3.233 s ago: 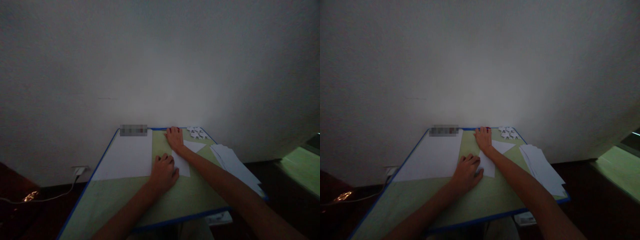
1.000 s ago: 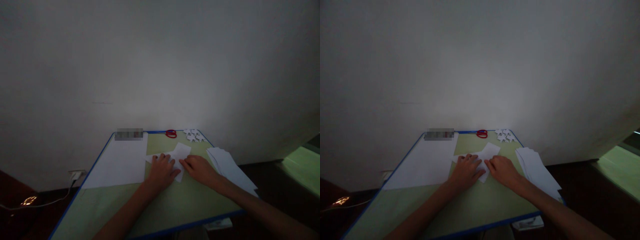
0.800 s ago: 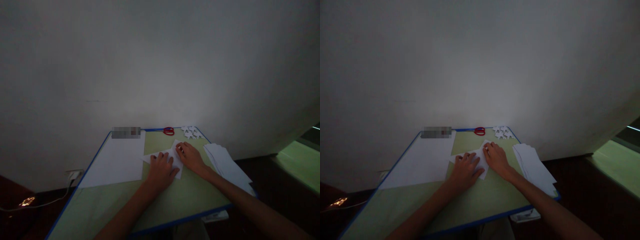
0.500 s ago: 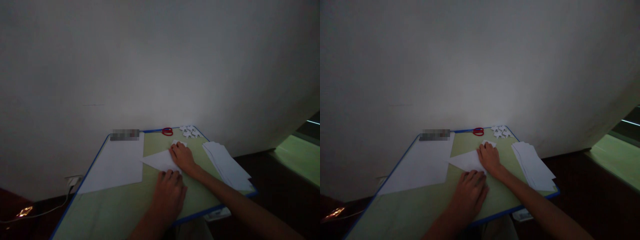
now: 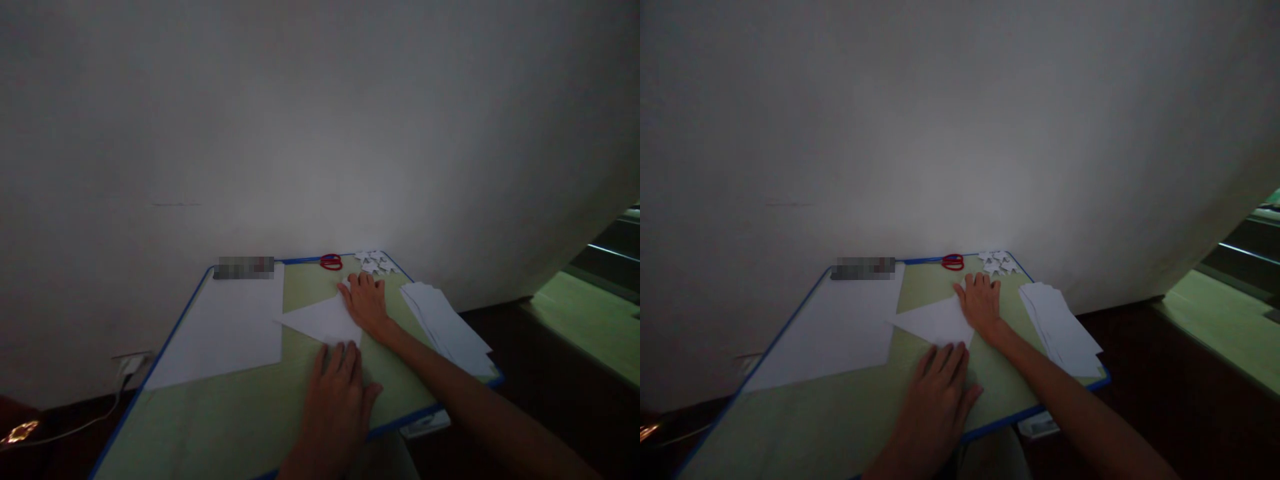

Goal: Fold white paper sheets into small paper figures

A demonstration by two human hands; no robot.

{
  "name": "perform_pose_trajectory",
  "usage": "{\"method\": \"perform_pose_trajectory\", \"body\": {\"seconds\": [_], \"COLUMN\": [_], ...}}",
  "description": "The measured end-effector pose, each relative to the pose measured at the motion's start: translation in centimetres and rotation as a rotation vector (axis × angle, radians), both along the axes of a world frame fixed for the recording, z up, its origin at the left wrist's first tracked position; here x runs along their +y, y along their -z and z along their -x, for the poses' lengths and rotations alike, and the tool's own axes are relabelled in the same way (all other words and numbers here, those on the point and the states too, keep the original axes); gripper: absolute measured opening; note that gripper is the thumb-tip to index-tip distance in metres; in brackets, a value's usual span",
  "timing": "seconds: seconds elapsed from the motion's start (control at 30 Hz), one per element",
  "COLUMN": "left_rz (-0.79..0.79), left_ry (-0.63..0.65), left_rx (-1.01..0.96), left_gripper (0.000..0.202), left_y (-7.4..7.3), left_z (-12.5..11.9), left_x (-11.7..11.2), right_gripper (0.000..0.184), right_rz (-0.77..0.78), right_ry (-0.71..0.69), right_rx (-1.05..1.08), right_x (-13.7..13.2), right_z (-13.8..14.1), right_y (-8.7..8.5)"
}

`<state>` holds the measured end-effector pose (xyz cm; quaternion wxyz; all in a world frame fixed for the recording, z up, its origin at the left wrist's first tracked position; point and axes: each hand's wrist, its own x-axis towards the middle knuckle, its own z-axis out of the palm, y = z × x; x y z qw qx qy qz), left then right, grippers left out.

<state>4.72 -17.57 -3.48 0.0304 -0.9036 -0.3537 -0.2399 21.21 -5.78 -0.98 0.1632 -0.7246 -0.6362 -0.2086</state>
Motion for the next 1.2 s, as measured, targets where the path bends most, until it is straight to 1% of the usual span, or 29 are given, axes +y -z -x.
{"method": "perform_pose_trajectory", "body": {"seconds": [0.23,0.4,0.63,0.77,0.83,0.9,1.0,1.1,1.13,1.2], "left_rz": [-0.036,-0.029,-0.026,0.013,0.03,0.04,0.058,0.074,0.076,0.077], "left_ry": [0.001,0.007,0.0,-0.025,-0.037,-0.033,-0.028,-0.026,-0.024,-0.023], "left_rx": [-0.037,-0.037,-0.021,-0.008,-0.007,-0.021,-0.05,-0.064,-0.069,-0.077], "left_gripper": [0.051,0.052,0.056,0.06,0.06,0.058,0.054,0.053,0.053,0.052], "left_y": [0.2,0.4,0.5,0.2,0.1,0.1,0.0,-0.1,-0.1,-0.1], "left_z": [0.2,0.2,0.1,-0.3,-0.4,-0.3,-0.1,0.0,0.0,-0.1], "left_x": [0.2,0.4,0.3,0.1,-0.1,-0.1,-0.2,-0.3,-0.3,-0.3], "right_gripper": [0.044,0.047,0.046,0.043,0.039,0.034,0.021,0.01,0.009,0.008], "right_rz": [-0.024,-0.015,-0.022,-0.015,0.003,0.038,0.149,0.299,0.341,0.394], "right_ry": [0.078,0.091,0.083,0.009,-0.062,-0.147,-0.324,-0.511,-0.55,-0.561], "right_rx": [-0.048,-0.046,0.003,0.048,0.082,0.131,0.216,0.294,0.325,0.415], "right_x": [4.3,6.8,8.6,8.9,8.4,7.1,3.2,-1.6,-3.0,-4.9], "right_z": [-3.1,-4.5,-5.5,-5.4,-5.4,-5.7,-6.1,-6.0,-5.8,-5.5], "right_y": [0.4,0.4,0.4,-0.6,-1.4,-2.3,-3.1,-2.7,-2.4,-1.8]}}
